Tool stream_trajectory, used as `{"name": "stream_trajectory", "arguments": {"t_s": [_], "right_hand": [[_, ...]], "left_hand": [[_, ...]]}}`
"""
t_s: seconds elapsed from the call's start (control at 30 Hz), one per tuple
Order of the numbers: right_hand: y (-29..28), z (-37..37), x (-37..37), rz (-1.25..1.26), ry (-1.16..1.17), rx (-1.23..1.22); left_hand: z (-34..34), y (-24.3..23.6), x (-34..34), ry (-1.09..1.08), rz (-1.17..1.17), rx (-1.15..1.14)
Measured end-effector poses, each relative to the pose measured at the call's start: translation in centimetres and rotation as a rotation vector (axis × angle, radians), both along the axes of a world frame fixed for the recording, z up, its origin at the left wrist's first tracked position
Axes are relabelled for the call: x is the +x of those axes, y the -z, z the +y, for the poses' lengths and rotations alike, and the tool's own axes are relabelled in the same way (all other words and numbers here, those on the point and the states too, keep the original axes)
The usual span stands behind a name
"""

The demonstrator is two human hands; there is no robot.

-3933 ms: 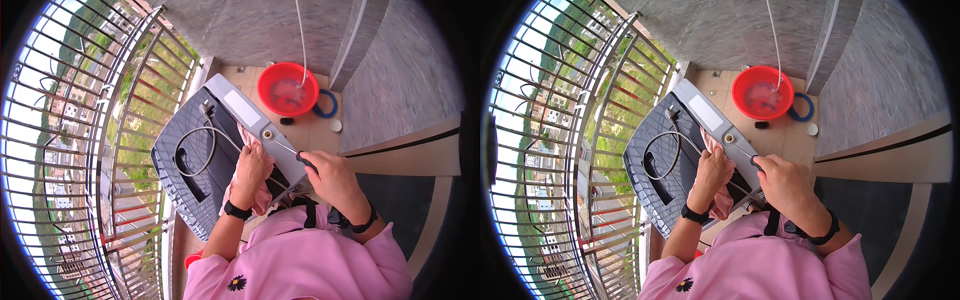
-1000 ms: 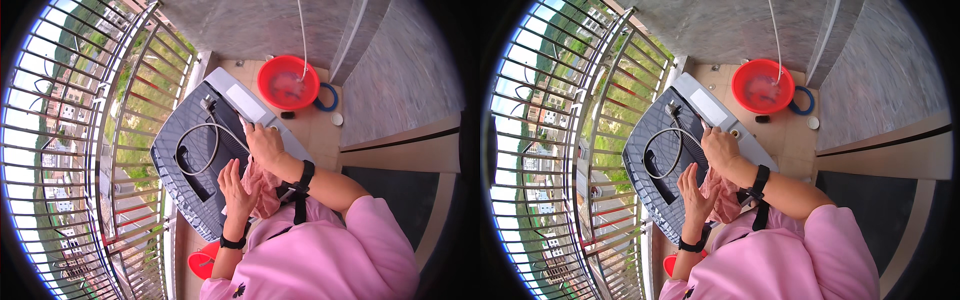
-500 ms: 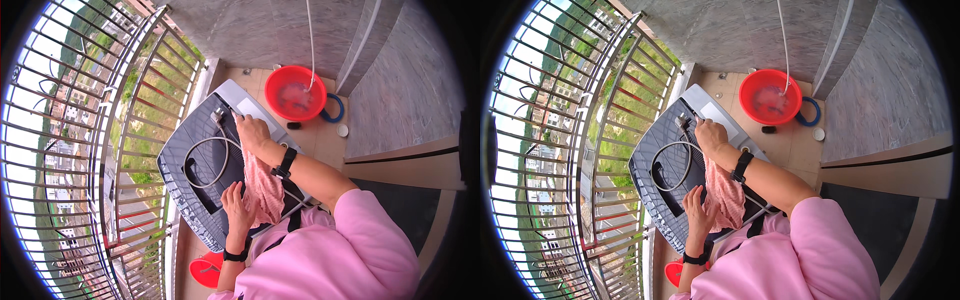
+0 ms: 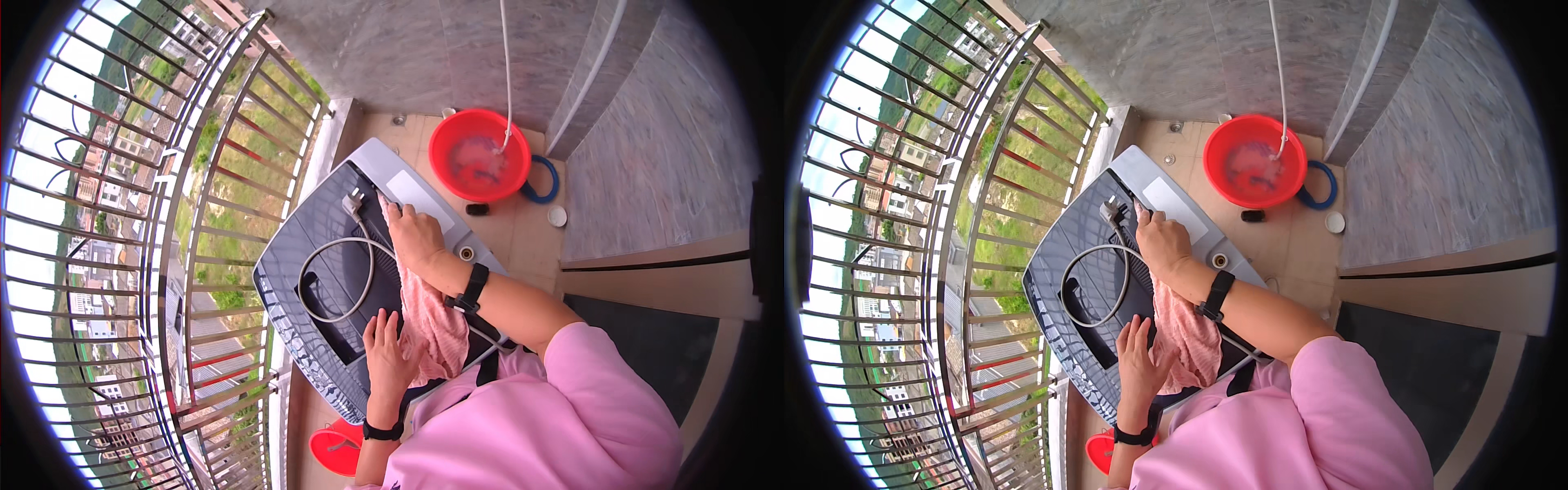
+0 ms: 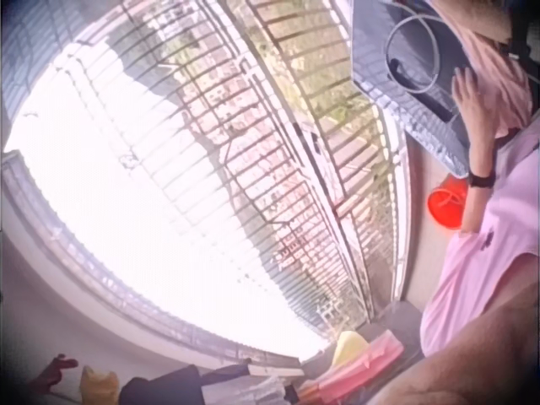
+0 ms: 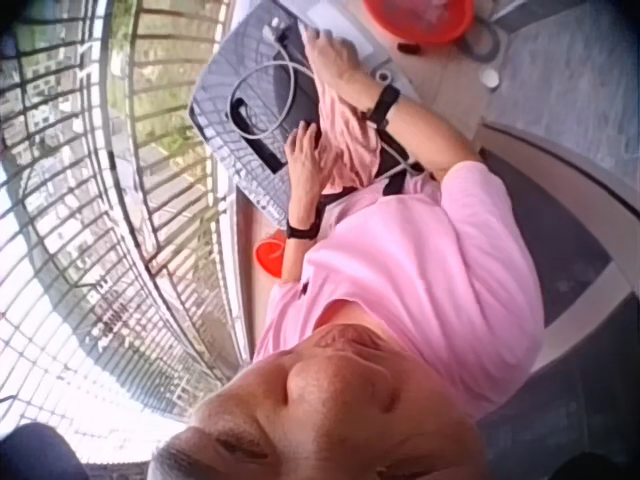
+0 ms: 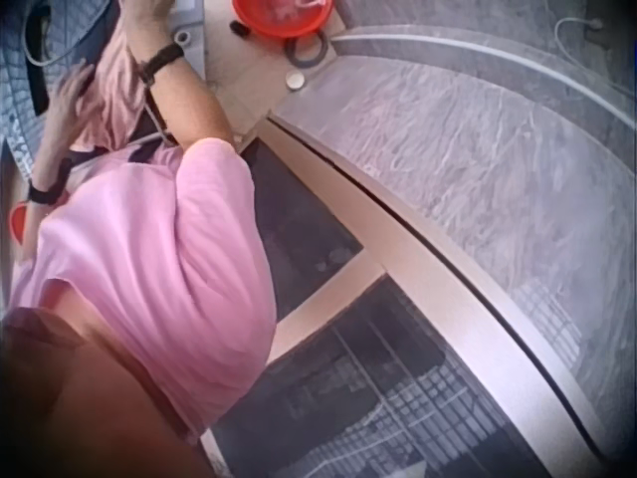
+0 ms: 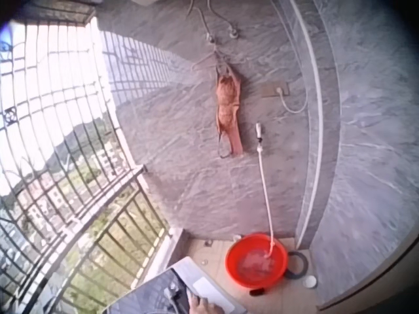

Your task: Repair or inspect the top control panel of a washing machine using a screwdriver and a cloth.

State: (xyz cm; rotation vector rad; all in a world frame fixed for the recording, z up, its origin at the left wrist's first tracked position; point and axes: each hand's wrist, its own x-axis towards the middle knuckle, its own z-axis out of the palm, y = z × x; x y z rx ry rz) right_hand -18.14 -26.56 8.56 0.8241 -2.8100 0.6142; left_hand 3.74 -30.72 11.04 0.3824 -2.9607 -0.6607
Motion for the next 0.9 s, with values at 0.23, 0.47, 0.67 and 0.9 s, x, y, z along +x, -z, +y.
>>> {"name": "stream_trajectory", "arguments": {"t_s": [0.23, 0.47, 0.67, 0.9], "right_hand": [[-1.0, -0.5, -0.4, 0.011, -0.036, 0.079], [-1.1, 4.8, 3.7, -0.011, -0.083, -0.01], [-2.4, 7.9, 6.5, 0.026, -0.066, 0.096], [-5.1, 13.8, 10.3, -0.082, -0.128, 0.237]], "left_hand": [[0.7, -0.5, -0.3, 0.034, -0.065, -0.091], [3.1, -1.8, -0.1, 0.059, -0.039, 0.063], [3.7, -1.1, 0.3, 0.284, 0.028, 0.375], [4.8, -1.7, 2.2, 0.496, -0.222, 0.436]]}}
